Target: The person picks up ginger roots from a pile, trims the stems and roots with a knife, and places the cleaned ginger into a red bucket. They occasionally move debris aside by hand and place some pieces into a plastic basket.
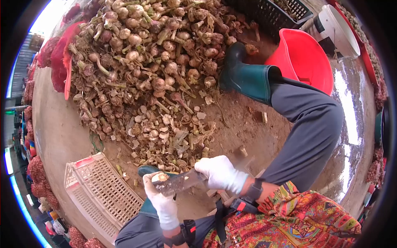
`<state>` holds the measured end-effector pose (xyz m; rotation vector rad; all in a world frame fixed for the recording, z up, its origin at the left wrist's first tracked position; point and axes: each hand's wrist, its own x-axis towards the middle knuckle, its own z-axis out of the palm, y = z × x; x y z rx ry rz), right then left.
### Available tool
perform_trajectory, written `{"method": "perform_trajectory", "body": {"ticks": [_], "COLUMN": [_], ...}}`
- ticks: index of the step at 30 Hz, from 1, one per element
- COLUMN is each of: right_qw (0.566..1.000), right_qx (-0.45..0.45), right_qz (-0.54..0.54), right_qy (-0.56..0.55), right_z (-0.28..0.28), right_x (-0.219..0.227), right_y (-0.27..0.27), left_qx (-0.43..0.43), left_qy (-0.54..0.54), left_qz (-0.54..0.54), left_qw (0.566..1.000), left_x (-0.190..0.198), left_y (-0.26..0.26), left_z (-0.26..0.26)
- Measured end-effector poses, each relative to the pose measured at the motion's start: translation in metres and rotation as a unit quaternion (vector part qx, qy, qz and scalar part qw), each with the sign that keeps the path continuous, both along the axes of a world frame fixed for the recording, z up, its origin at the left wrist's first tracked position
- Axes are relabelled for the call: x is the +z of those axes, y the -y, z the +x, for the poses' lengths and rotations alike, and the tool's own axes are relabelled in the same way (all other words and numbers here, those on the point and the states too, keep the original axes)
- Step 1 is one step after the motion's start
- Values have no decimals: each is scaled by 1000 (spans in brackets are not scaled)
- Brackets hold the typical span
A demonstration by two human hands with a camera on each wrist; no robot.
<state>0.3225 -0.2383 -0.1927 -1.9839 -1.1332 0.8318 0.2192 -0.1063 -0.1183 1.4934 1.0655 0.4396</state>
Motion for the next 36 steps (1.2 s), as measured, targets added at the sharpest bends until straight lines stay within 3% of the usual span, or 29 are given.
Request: {"method": "perform_trajectory", "body": {"ticks": [2,4,6,7,8,10,11,13,14,15,16,18,20,22,24,25,26,28,29,30,31,32,33,34,35,36], "right_qw": [999,999,967,972,975,978,975,961,955,946,935,928,922,928,967,969,967,974,956,952,954,953,953,948,951,943], "right_qx": [12,18,-8,-85,-76,-177,-200,-206,-211,-225,-240,-256,-264,-245,-142,-137,-128,-135,-174,-211,-199,-205,-214,-233,-217,-237], "right_qz": [-29,-19,-254,-220,-205,-105,-37,10,20,7,-5,20,129,136,-102,-129,-160,-101,-93,-49,-65,-87,-44,-5,-25,-7], "right_qy": [14,22,20,15,31,-39,-86,-183,-206,-235,-262,-269,-253,-244,-187,-158,-149,-153,-218,-215,-214,-203,-211,-218,-217,-232], "right_z": [2,13,26,27,33,25,14,-3,-13,-20,-23,-15,2,9,-1,-22,-24,-15,-18,-18,-13,-1,-3,-8,3,2], "right_x": [-15,-26,-39,-31,-6,33,32,32,27,20,12,29,56,55,12,-37,-39,-23,-34,-46,-33,-20,-28,-36,-11,-5], "right_y": [-3,1,-1,-7,-13,-13,-10,-7,-8,-10,-13,-19,-20,-20,-27,-11,-4,-4,-5,-4,-7,-1,2,2,2,-2], "left_qx": [39,14,-22,37,25,43,33,64,99,109,159,173,161,148,104,99,83,169,233,314,274,272,368,347,398,387], "left_qy": [61,89,162,215,217,117,44,89,131,261,272,311,322,333,395,420,451,455,454,430,473,545,584,636,605,600], "left_qz": [-61,-60,3,12,-7,-50,26,-38,-101,-188,-190,-272,-300,-324,-377,-397,-394,-380,-364,-313,-326,-231,-200,-256,-219,-244], "left_qw": [995,994,986,976,976,991,998,993,981,940,930,894,883,873,832,810,796,787,779,786,771,758,696,640,655,656], "left_x": [-34,-22,11,20,21,34,21,14,8,1,-7,-20,-25,-24,-15,-11,-15,-24,-11,-15,0,-23,9,32,64,64], "left_y": [-6,-5,-8,-11,-23,-29,-35,-38,-39,-40,-31,-26,-17,-9,1,1,-5,-29,-44,-68,-95,-139,-170,-176,-187,-197], "left_z": [-20,-21,-16,-8,-13,-5,-12,-12,-13,-10,-5,1,11,23,29,30,22,-11,-22,-47,-71,-134,-149,-162,-146,-121]}}
